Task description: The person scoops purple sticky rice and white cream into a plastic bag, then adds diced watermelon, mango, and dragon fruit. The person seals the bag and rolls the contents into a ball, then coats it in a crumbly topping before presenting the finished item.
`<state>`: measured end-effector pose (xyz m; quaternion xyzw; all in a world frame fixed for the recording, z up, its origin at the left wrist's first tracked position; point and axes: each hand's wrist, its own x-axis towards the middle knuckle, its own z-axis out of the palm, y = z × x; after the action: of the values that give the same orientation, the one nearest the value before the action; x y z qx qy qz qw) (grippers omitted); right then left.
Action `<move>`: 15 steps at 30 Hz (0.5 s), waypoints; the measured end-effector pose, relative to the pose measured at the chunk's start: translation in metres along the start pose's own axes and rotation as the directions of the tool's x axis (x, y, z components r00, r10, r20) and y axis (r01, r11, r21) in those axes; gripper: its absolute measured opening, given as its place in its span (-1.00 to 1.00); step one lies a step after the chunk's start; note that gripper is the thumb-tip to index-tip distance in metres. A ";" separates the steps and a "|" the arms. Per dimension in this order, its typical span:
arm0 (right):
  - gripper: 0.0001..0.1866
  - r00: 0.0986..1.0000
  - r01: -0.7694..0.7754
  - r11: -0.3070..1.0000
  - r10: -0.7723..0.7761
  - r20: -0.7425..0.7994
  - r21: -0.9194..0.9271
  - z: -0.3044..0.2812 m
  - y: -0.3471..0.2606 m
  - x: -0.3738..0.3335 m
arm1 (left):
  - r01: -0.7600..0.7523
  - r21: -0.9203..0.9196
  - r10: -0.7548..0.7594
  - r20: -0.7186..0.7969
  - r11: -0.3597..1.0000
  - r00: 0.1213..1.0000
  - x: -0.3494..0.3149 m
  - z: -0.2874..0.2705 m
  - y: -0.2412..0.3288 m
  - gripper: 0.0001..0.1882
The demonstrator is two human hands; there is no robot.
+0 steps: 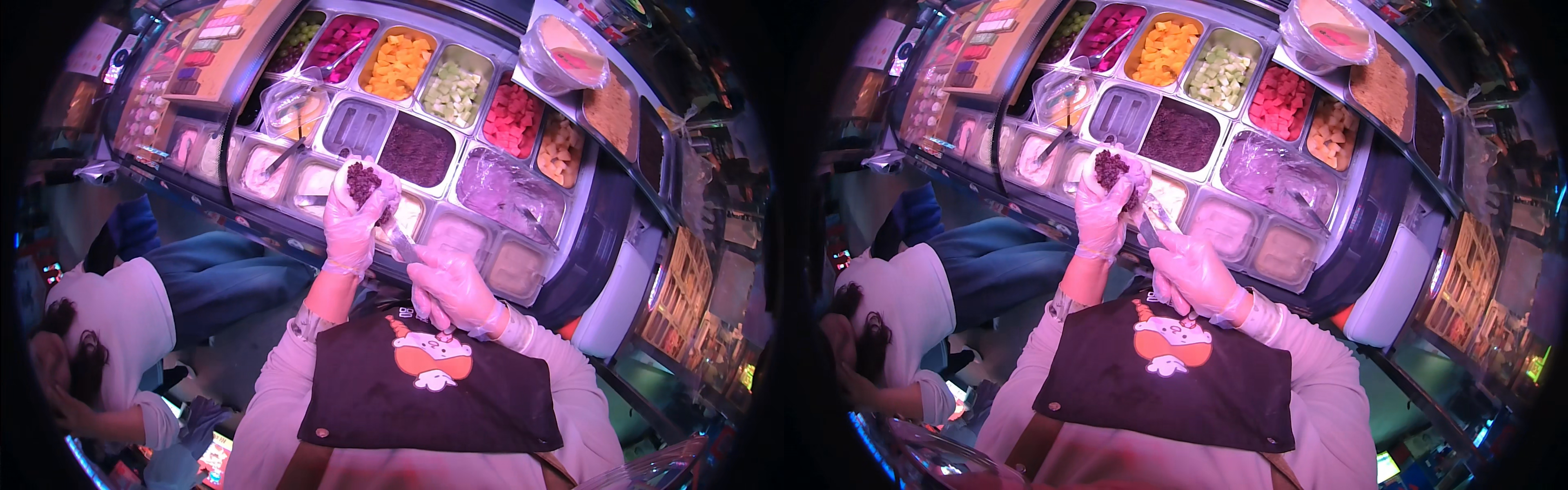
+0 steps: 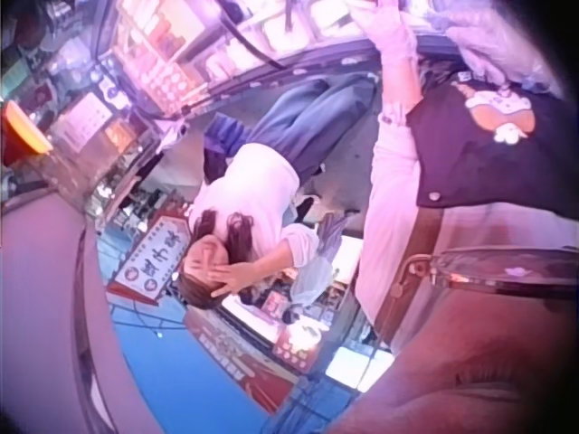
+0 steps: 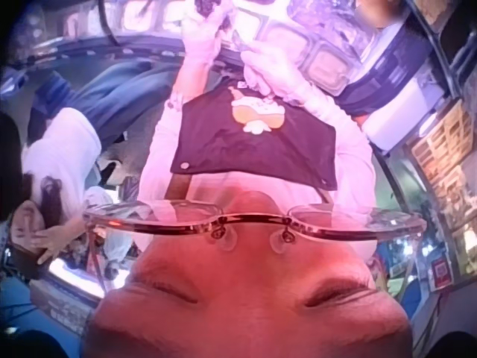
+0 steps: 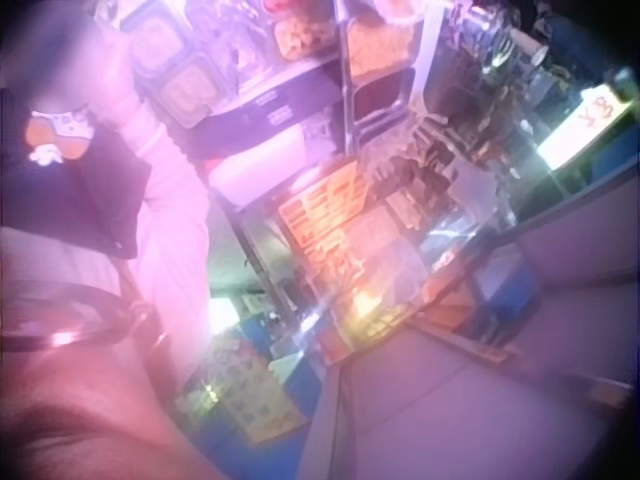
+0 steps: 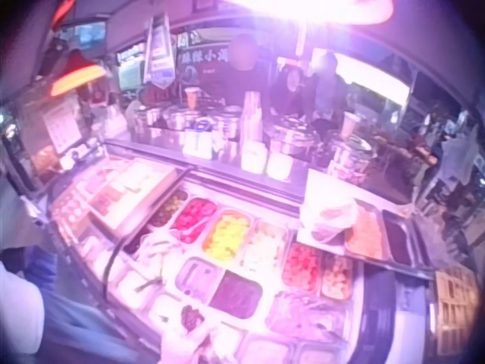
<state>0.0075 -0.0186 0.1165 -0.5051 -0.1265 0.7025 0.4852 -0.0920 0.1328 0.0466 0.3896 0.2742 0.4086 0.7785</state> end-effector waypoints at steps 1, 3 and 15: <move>-0.63 1.000 0.009 1.000 -0.009 -0.007 -0.011 -0.001 0.001 0.001 | -0.033 -0.007 0.032 -0.068 0.999 0.997 -0.003 -0.002 -0.001 -0.63; -0.66 1.000 0.009 1.000 -0.009 -0.025 -0.004 -0.001 -0.001 0.001 | 0.094 -0.116 -0.091 0.030 0.989 0.995 -0.001 -0.013 0.009 -0.61; -0.78 0.997 -0.038 0.991 0.029 -0.077 -0.126 0.019 -0.014 0.003 | -0.171 0.070 0.172 -0.017 0.983 0.985 0.003 -0.033 -0.011 -0.40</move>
<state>-0.0005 -0.0027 0.1327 -0.5630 -0.1444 0.6816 0.4446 -0.1109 0.1440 0.0194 0.4333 0.2626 0.4689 0.7235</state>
